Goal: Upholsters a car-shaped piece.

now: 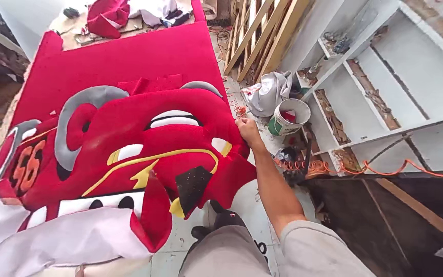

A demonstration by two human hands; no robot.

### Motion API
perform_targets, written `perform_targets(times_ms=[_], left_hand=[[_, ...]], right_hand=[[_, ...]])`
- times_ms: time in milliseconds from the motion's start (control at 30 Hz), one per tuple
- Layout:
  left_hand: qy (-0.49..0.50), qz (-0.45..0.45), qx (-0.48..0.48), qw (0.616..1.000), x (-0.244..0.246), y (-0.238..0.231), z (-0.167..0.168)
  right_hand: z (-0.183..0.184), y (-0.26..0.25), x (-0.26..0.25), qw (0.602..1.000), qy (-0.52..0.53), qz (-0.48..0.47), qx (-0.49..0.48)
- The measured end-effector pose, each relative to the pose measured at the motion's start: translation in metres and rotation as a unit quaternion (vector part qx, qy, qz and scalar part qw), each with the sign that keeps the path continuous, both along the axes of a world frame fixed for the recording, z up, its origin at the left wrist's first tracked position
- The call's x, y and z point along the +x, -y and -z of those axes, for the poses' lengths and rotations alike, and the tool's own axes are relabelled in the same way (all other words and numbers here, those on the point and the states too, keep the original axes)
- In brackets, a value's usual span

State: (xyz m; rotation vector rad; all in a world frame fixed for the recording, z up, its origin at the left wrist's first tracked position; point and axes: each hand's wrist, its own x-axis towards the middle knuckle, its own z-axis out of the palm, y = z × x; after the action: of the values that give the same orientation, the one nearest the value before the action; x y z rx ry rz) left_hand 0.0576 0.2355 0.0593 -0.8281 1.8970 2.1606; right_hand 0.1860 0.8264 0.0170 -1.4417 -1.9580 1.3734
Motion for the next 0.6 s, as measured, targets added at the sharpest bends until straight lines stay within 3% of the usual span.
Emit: perform_targets(times_ms=[100, 233, 367, 600], left_hand=[[0.003, -0.002, 0.020, 1.000, -0.006, 0.003, 0.004], [-0.001, 0.018, 0.050, 0.999, -0.016, 0.030, 0.027], [0.027, -0.009, 0.002, 1.000, -0.018, 0.023, 0.023], [0.023, -0.018, -0.015, 0.999, -0.018, 0.017, 0.019]], right_hand=[[-0.014, -0.005, -0.013, 0.994, 0.061, -0.036, 0.088], [-0.037, -0.032, -0.068, 0.975, 0.052, -0.126, 0.174], [-0.050, -0.061, -0.124, 0.979, 0.145, -0.121, 0.075], [-0.045, -0.068, -0.134, 0.994, 0.007, -0.033, -0.103]])
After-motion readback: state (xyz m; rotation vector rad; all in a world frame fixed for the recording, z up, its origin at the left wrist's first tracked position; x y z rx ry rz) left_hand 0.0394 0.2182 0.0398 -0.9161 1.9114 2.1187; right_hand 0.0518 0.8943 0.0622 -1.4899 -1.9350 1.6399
